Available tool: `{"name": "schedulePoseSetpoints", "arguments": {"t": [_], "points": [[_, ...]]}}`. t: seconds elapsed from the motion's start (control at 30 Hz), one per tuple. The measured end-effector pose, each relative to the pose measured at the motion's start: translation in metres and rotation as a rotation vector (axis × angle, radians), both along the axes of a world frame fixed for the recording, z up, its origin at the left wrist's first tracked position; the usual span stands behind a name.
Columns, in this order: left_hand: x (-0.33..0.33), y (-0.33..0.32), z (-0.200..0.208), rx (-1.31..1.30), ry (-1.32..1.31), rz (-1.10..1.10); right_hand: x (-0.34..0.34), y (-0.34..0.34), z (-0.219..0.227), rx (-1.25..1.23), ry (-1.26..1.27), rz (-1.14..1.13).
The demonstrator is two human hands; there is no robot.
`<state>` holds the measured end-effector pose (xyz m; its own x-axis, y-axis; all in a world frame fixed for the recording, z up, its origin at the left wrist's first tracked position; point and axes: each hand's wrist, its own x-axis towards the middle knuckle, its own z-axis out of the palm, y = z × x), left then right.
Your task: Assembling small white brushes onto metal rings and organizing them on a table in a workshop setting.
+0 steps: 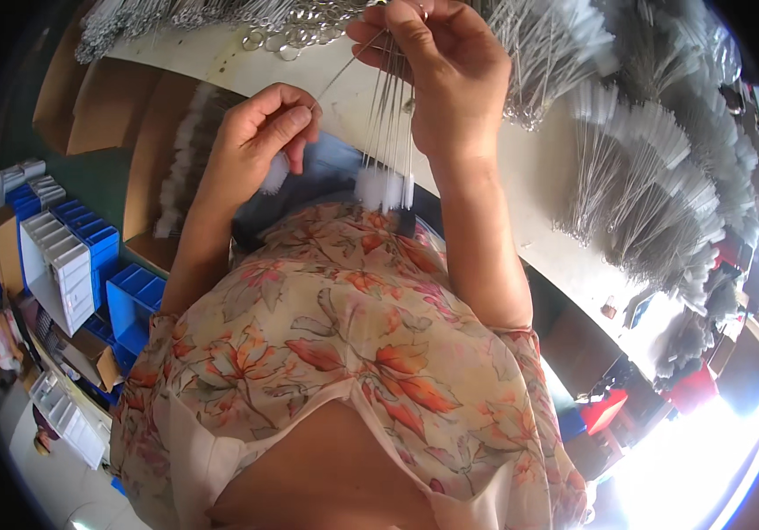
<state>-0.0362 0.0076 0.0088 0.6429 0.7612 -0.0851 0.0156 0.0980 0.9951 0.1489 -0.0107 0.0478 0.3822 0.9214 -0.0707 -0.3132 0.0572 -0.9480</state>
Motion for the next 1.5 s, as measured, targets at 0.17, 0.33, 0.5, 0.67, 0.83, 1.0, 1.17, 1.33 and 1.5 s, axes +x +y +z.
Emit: {"name": "schedulePoseSetpoints", "arguments": {"t": [0.17,0.33,0.5,0.67,0.83,1.0,1.17,1.33,1.5], "points": [[-0.005,-0.008,0.005,-0.061,-0.069,0.053,-0.006,0.001,0.0,0.213,-0.074,0.023],[-0.013,-0.014,0.006,0.025,-0.166,0.087,-0.021,0.001,0.012,0.222,-0.115,-0.031],[-0.019,-0.018,-0.002,0.125,-0.285,0.091,-0.009,0.007,0.006,0.162,-0.019,0.105],[-0.03,-0.021,-0.008,0.171,-0.361,0.101,-0.014,0.019,0.002,0.081,0.043,0.237],[-0.05,-0.022,-0.003,0.025,-0.406,0.059,-0.024,0.029,0.009,0.087,0.105,0.383],[-0.076,-0.01,-0.012,0.291,-0.368,0.212,-0.08,0.015,0.046,0.33,0.083,0.473],[-0.099,-0.014,0.031,0.678,-0.282,0.375,-0.145,0.004,0.054,0.582,-0.013,0.961],[-0.144,-0.013,0.03,0.6,0.054,0.111,-0.168,0.002,0.039,0.669,-0.171,1.146],[-0.186,0.003,-0.084,0.807,0.788,0.127,-0.137,0.015,0.009,0.316,-0.681,0.727]]}}
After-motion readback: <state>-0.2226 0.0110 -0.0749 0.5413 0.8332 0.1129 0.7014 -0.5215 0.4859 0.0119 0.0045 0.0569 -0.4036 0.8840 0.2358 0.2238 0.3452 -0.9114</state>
